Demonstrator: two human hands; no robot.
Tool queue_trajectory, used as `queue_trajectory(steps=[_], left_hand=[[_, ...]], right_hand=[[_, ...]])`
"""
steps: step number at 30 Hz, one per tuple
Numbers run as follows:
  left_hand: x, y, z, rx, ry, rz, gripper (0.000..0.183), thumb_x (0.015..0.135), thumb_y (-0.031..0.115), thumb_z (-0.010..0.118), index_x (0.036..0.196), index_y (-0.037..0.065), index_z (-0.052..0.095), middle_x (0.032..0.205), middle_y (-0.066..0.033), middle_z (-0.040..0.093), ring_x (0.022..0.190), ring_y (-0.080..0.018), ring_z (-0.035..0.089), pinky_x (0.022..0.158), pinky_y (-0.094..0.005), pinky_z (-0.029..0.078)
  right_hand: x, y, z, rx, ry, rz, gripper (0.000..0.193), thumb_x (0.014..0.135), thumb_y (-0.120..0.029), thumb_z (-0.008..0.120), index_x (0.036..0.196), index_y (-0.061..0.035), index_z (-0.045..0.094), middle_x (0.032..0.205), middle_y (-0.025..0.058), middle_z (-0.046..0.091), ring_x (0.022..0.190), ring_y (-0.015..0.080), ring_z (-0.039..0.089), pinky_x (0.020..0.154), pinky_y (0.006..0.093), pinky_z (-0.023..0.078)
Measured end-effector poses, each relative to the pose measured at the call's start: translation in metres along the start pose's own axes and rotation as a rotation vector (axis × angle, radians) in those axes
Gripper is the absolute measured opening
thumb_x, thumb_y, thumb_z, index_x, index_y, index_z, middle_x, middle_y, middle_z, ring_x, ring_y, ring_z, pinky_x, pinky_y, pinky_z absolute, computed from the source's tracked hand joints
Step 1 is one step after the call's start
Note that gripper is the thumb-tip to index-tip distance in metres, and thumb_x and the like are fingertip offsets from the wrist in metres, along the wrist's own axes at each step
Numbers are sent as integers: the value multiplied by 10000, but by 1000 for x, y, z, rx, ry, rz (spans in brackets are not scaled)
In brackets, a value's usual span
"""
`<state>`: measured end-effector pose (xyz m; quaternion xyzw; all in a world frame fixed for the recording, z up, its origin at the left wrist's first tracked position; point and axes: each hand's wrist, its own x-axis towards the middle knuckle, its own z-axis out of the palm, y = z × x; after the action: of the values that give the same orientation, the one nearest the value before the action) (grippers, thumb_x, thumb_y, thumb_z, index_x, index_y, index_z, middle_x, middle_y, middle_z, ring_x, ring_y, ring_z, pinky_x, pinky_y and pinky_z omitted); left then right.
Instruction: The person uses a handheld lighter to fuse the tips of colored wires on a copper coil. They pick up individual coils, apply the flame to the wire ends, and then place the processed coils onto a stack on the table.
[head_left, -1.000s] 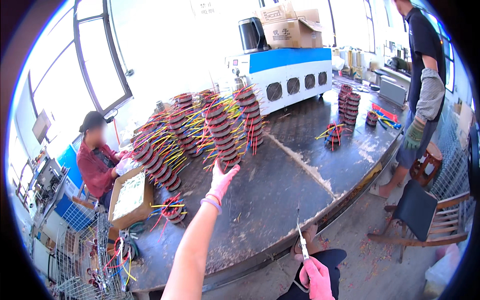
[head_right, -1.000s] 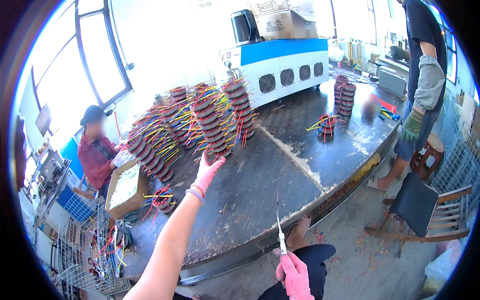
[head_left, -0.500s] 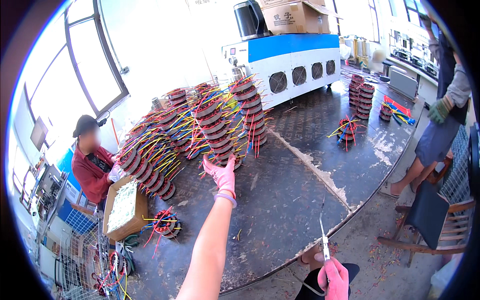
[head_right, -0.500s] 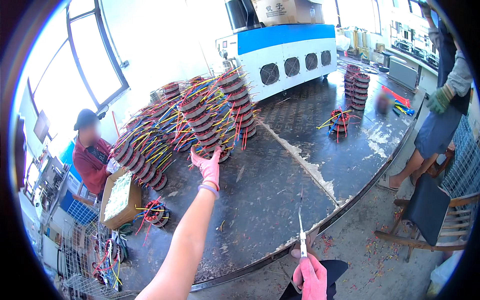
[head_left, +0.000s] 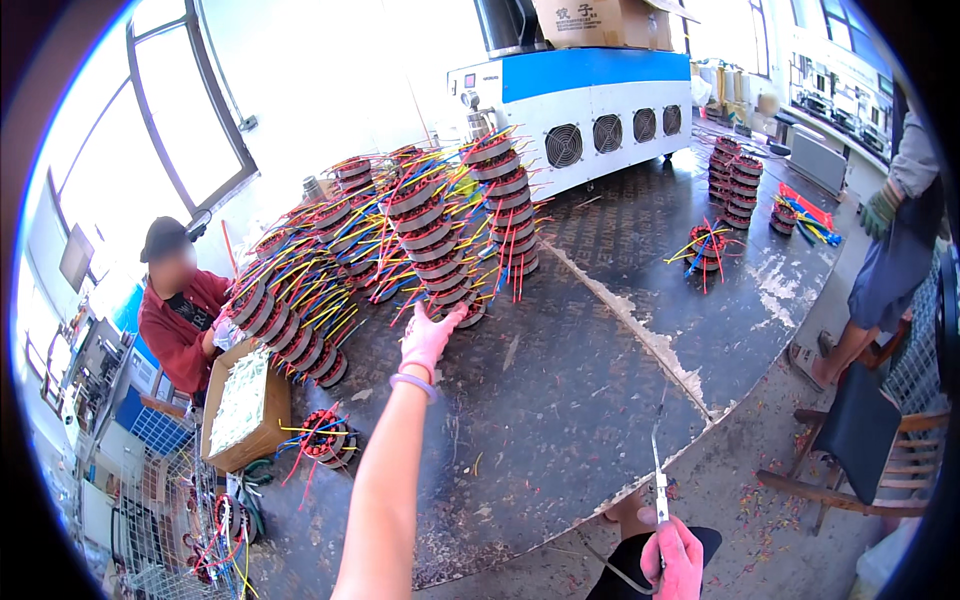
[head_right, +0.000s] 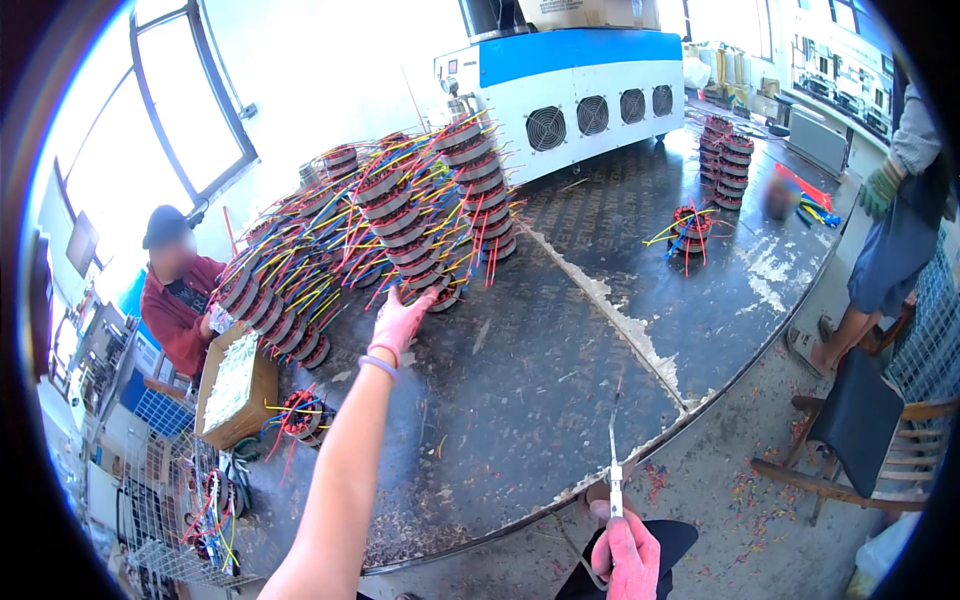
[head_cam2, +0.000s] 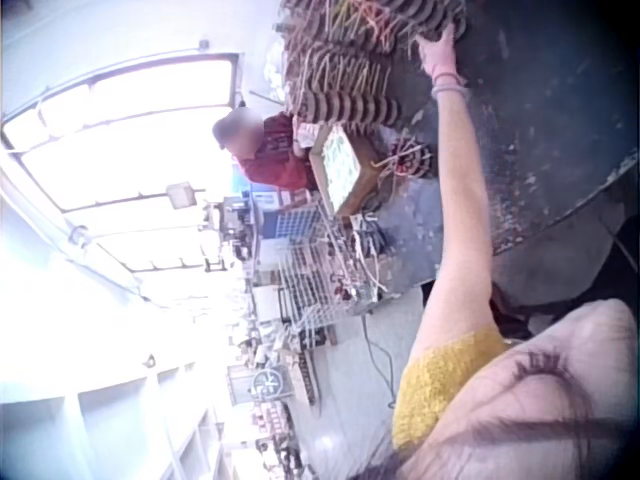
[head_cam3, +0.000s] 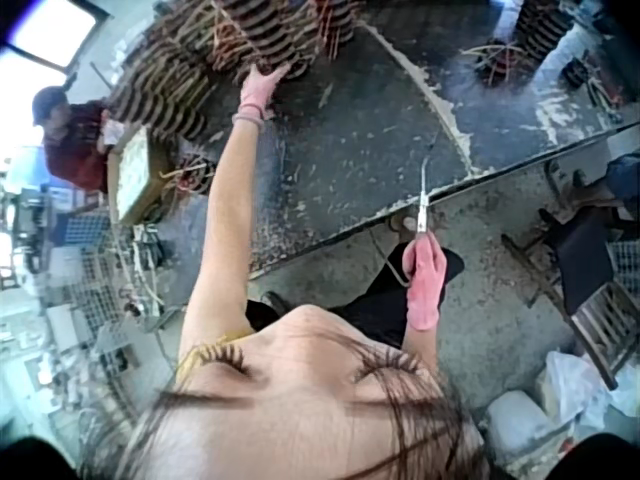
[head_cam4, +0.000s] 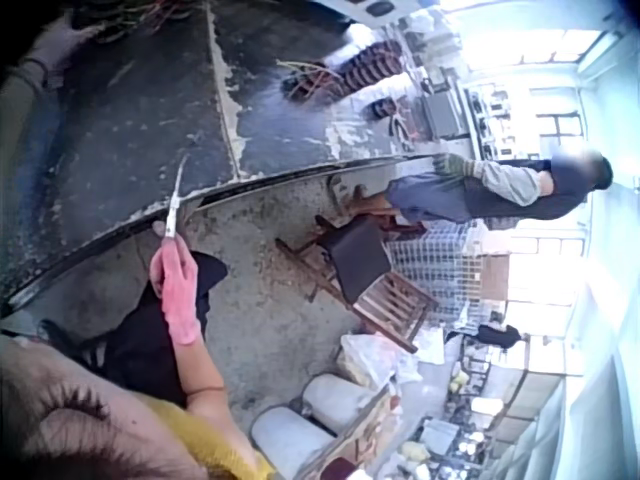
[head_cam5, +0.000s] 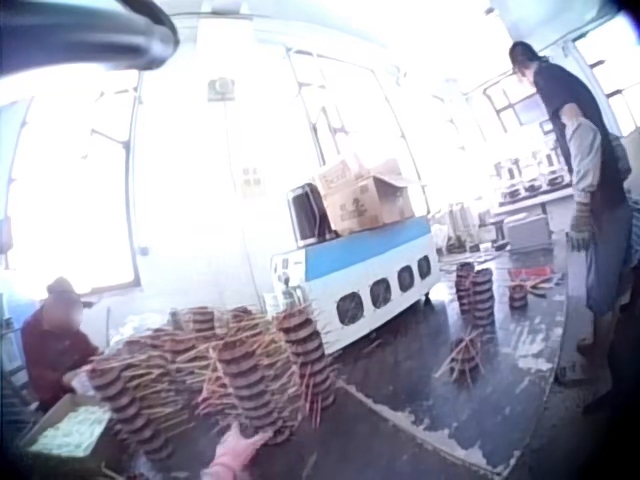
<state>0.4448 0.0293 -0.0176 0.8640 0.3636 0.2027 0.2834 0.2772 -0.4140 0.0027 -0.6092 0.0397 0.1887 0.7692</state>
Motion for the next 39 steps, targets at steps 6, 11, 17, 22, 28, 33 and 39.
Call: queue_trajectory(steps=[6, 11, 17, 22, 28, 33, 39], left_hand=[[21, 11, -26, 778, -122, 184, 1058, 702, 870, 539, 1338, 24, 552, 1090, -148, 713, 1002, -312, 691, 916, -417, 493], [37, -6, -16, 825, 26, 336, 1017, 696, 842, 581, 1318, 38, 566, 1237, -162, 639, 1198, -245, 578, 1047, -413, 391], [57, -35, -9, -33, -162, 222, 1044, 622, 711, 749, 1374, 27, 516, 1368, -182, 569, 1346, -305, 461, 1161, -450, 241], [57, -17, -3, 212, -94, 141, 1081, 573, 758, 753, 1370, 60, 540, 1545, -164, 351, 1432, -366, 301, 1181, -430, 184], [83, -44, 19, -380, -191, 168, 998, 592, 507, 895, 1383, 39, 506, 1253, -119, 655, 1272, -225, 539, 1165, -377, 238], [90, -45, 22, -716, -392, 168, 885, 668, 224, 913, 1399, 18, 457, 1323, -87, 607, 1248, -208, 547, 1083, -355, 393], [94, -49, 19, -847, -469, 176, 826, 738, 131, 853, 1435, 32, 422, 1364, -76, 571, 1282, -217, 512, 1122, -359, 349]], right_hand=[[2, 2, 0, -4, 10, 1, 339, 1046, -277, 465, 1133, -14, 659, 587, -69, 402, 490, 30, 303, 452, 230, 197], [1, -1, 3, -10, 23, 5, 328, 1047, -278, 464, 1090, -20, 661, 585, -68, 402, 491, 31, 305, 453, 232, 200], [2, -2, 6, -12, 30, 21, 318, 1048, -276, 462, 1044, -27, 661, 581, -69, 401, 491, 33, 302, 456, 234, 202], [4, -4, 9, -40, 52, 18, 313, 1048, -277, 461, 998, -38, 657, 578, -69, 397, 493, 33, 303, 462, 235, 201], [6, 2, 9, -43, 48, 22, 320, 1048, -284, 462, 894, -55, 623, 581, -70, 389, 502, 38, 295, 471, 246, 190], [7, -9, 17, -82, 95, 39, 339, 1046, -289, 466, 794, -83, 565, 586, -69, 387, 522, 44, 298, 492, 251, 200], [8, -9, 18, -110, 87, 47, 394, 1044, -300, 467, 698, -111, 475, 582, -66, 380, 524, 45, 294, 496, 258, 198]])
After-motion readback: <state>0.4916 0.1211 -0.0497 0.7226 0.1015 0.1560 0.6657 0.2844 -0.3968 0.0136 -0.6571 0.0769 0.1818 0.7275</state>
